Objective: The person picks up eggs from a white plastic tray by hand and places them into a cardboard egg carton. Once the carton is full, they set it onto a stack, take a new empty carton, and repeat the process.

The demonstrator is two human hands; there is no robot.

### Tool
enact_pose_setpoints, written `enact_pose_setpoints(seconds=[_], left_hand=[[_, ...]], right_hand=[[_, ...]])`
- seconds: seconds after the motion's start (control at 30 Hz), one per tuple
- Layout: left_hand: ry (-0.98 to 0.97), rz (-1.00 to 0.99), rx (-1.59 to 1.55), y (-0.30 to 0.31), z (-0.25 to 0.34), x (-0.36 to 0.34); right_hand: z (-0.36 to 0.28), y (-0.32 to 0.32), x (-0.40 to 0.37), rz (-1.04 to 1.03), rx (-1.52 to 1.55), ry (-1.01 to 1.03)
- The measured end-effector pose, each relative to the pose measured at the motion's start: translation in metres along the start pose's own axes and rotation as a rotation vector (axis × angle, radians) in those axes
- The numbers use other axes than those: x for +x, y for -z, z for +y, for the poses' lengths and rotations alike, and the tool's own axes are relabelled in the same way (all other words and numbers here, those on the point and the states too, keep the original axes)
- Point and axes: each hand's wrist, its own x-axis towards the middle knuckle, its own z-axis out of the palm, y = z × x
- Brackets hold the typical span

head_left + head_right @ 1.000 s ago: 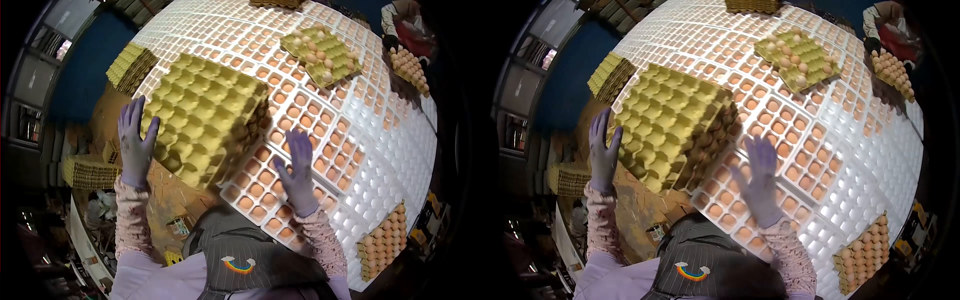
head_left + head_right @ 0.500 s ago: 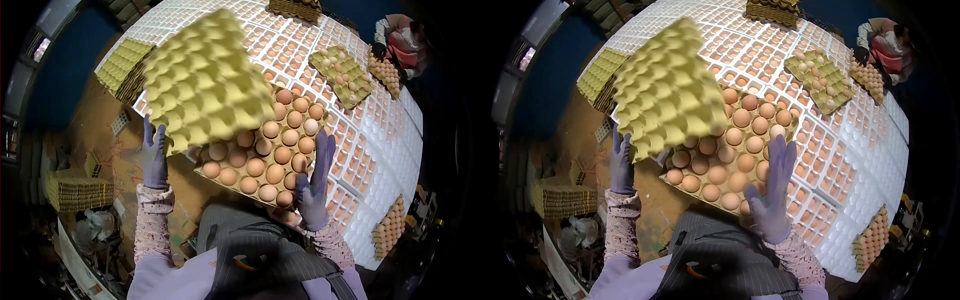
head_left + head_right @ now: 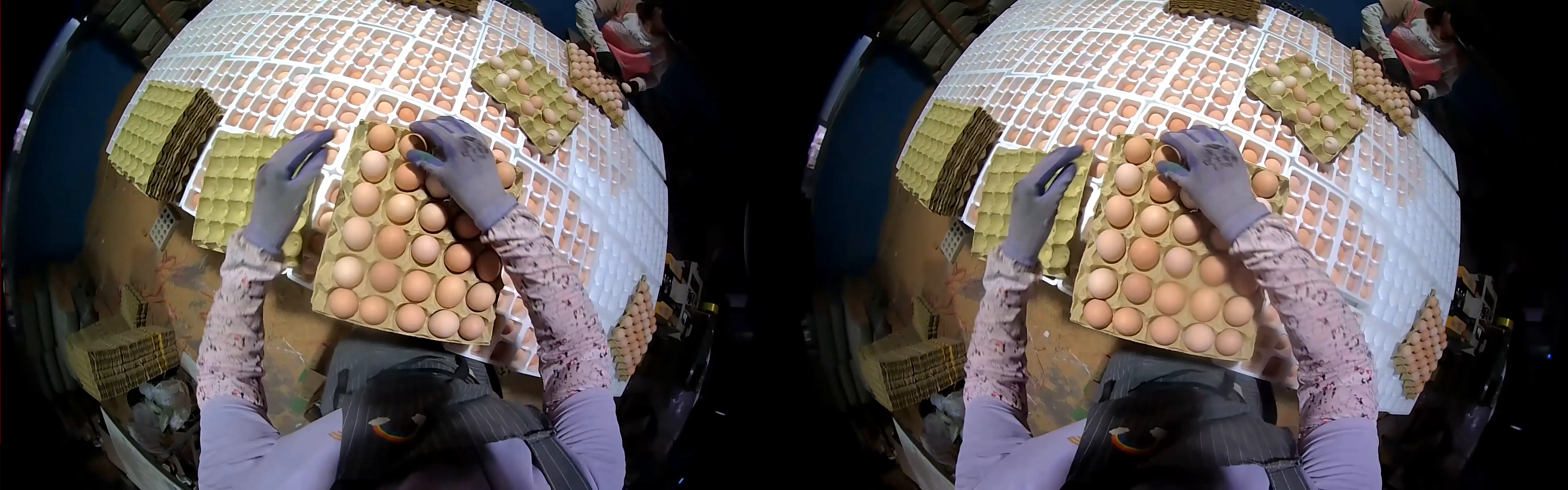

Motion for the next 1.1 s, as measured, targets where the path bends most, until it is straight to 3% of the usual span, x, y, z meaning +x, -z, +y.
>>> enact_pose_setpoints(seconds=[0.07, 0.1, 0.17, 0.23, 0.3, 0.37, 0.4, 0.43, 0.47, 0.5, 0.53, 0.6, 0.63, 0.7, 0.77, 0.83, 0.87, 0.9, 0.97, 1.0, 1.03, 1.1], left_hand=[[-0.238, -0.174, 0.359, -0.017, -0.009, 0.043], [-0.18, -0.271, 0.322, -0.027, -0.01, 0.057], [-0.261, -0.465, 0.497, -0.036, -0.024, 0.08], [-0.272, -0.503, 0.429, -0.036, -0.028, 0.086], [-0.283, -0.536, 0.372, -0.031, -0.026, 0.085], [0.05, -0.282, -0.179, -0.026, -0.02, 0.079], [0.163, -0.124, -0.578, -0.026, -0.016, 0.079], [0.161, -0.151, -0.553, -0.021, -0.019, 0.08], [0.159, -0.179, -0.528, -0.016, -0.018, 0.081], [0.351, -0.284, -0.496, -0.005, -0.015, 0.084], [0.279, -0.463, -0.096, -0.006, 0.008, 0.079], [-0.095, -0.536, 0.56, -0.021, -0.001, 0.062], [-0.326, -0.524, 0.846, -0.024, -0.013, 0.054], [-0.257, -0.533, 0.79, -0.024, 0.0, 0.054], [-0.192, -0.545, 0.734, -0.022, 0.006, 0.052], [0.269, -0.398, -0.173, -0.008, 0.003, 0.051], [0.25, -0.433, -0.209, 0.002, 0.006, 0.047], [0.254, -0.438, -0.206, 0.002, 0.011, 0.041], [-0.139, -0.554, 0.451, 0.0, 0.024, 0.027], [-0.342, -0.535, 0.764, -0.005, 0.027, 0.019], [-0.31, -0.576, 1.011, -0.013, 0.033, 0.012], [-0.181, -0.673, 1.073, -0.018, 0.048, 0.018]], right_hand=[[0.019, -0.023, 0.011, -0.079, -0.024, 0.004], [0.017, -0.021, 0.011, -0.08, -0.026, -0.004], [0.008, -0.005, 0.013, -0.043, 0.404, -0.253], [0.003, 0.023, 0.019, 0.0, 0.983, -0.558], [0.001, 0.036, 0.023, -0.06, 0.884, -0.498], [-0.003, 0.037, 0.033, -0.269, 0.588, -0.399], [-0.013, 0.03, 0.028, -0.342, 0.169, -0.262], [-0.027, 0.023, 0.023, -0.408, -0.251, -0.122], [-0.033, 0.018, 0.027, -0.609, -0.456, -0.055], [-0.038, 0.01, 0.027, -0.665, -0.566, -0.038], [-0.042, 0.016, 0.029, -0.69, -0.489, -0.061], [-0.038, 0.027, 0.03, -0.712, -0.412, -0.083], [-0.027, 0.034, 0.027, -0.619, -0.048, -0.222], [-0.006, 0.045, 0.019, -0.519, 0.796, -0.49], [-0.015, 0.059, 0.009, -0.524, 1.328, -0.511], [-0.019, 0.051, 0.006, -0.482, 0.905, -0.236], [-0.028, 0.043, 0.005, -0.51, 0.753, -0.172], [-0.044, 0.039, -0.003, -0.511, 0.293, -0.152], [-0.059, 0.013, -0.013, -0.509, -0.447, 0.015], [-0.053, 0.005, -0.017, -0.495, -0.43, 0.024], [-0.053, -0.001, -0.017, -0.481, -0.412, 0.033], [-0.047, 0.009, -0.026, -0.378, -0.365, 0.181]])
